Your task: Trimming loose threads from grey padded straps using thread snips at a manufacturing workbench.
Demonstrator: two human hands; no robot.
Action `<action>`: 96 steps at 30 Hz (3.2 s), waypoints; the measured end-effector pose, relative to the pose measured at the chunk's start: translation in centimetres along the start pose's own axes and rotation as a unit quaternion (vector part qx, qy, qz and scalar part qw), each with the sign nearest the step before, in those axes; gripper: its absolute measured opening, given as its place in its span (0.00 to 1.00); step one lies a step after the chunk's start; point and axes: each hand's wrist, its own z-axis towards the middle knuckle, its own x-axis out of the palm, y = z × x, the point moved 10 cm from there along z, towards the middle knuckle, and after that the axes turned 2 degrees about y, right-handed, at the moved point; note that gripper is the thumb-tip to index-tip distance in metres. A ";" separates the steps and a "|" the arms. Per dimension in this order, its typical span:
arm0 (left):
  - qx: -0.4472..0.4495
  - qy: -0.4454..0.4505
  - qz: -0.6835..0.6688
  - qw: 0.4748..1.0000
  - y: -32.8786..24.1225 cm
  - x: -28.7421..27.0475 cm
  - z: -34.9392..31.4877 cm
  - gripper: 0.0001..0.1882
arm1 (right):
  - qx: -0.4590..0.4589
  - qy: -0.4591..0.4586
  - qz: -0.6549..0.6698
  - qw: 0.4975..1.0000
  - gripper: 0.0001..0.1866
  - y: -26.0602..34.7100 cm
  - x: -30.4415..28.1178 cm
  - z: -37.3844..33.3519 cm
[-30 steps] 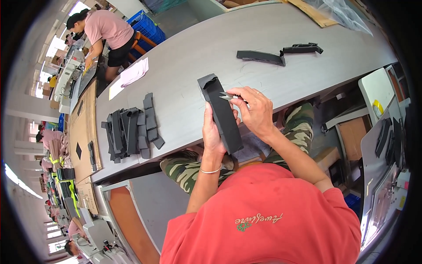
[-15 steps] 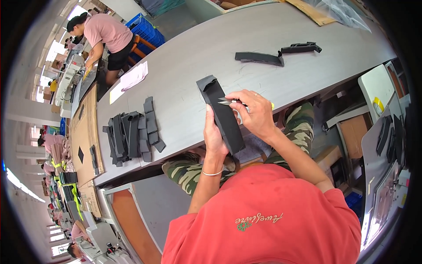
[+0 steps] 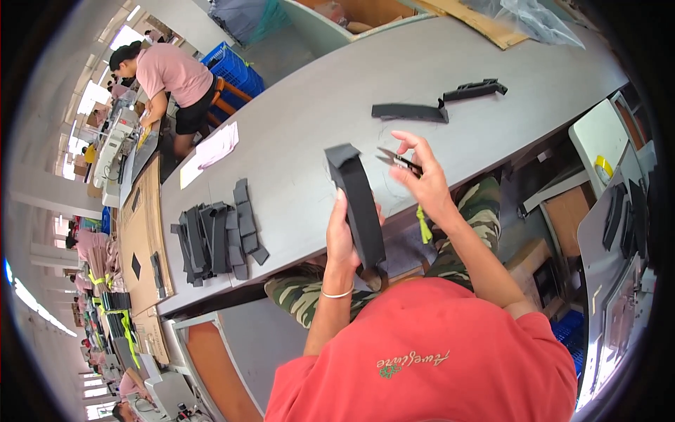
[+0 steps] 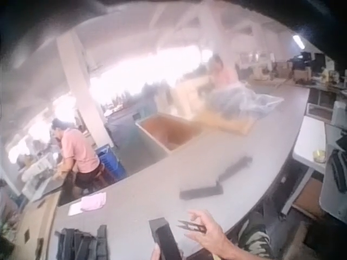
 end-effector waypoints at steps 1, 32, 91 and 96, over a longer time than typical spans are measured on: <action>-0.031 -0.002 0.055 0.998 0.9 -0.6 -0.1 0.25 | -0.022 0.035 -0.067 0.997 0.33 0.8 0.5 -0.2; 0.084 0.057 0.010 0.995 -2.5 -0.2 1.9 0.17 | 0.290 0.115 0.369 0.876 0.08 -5.5 7.0 -6.4; 0.084 0.067 0.066 0.992 -2.7 1.0 -1.0 0.20 | -0.046 0.076 -0.101 0.991 0.09 1.7 1.7 -0.3; 0.080 0.038 0.141 0.986 -2.5 0.5 -0.7 0.19 | 0.014 0.123 -0.048 0.991 0.18 1.3 3.0 -0.8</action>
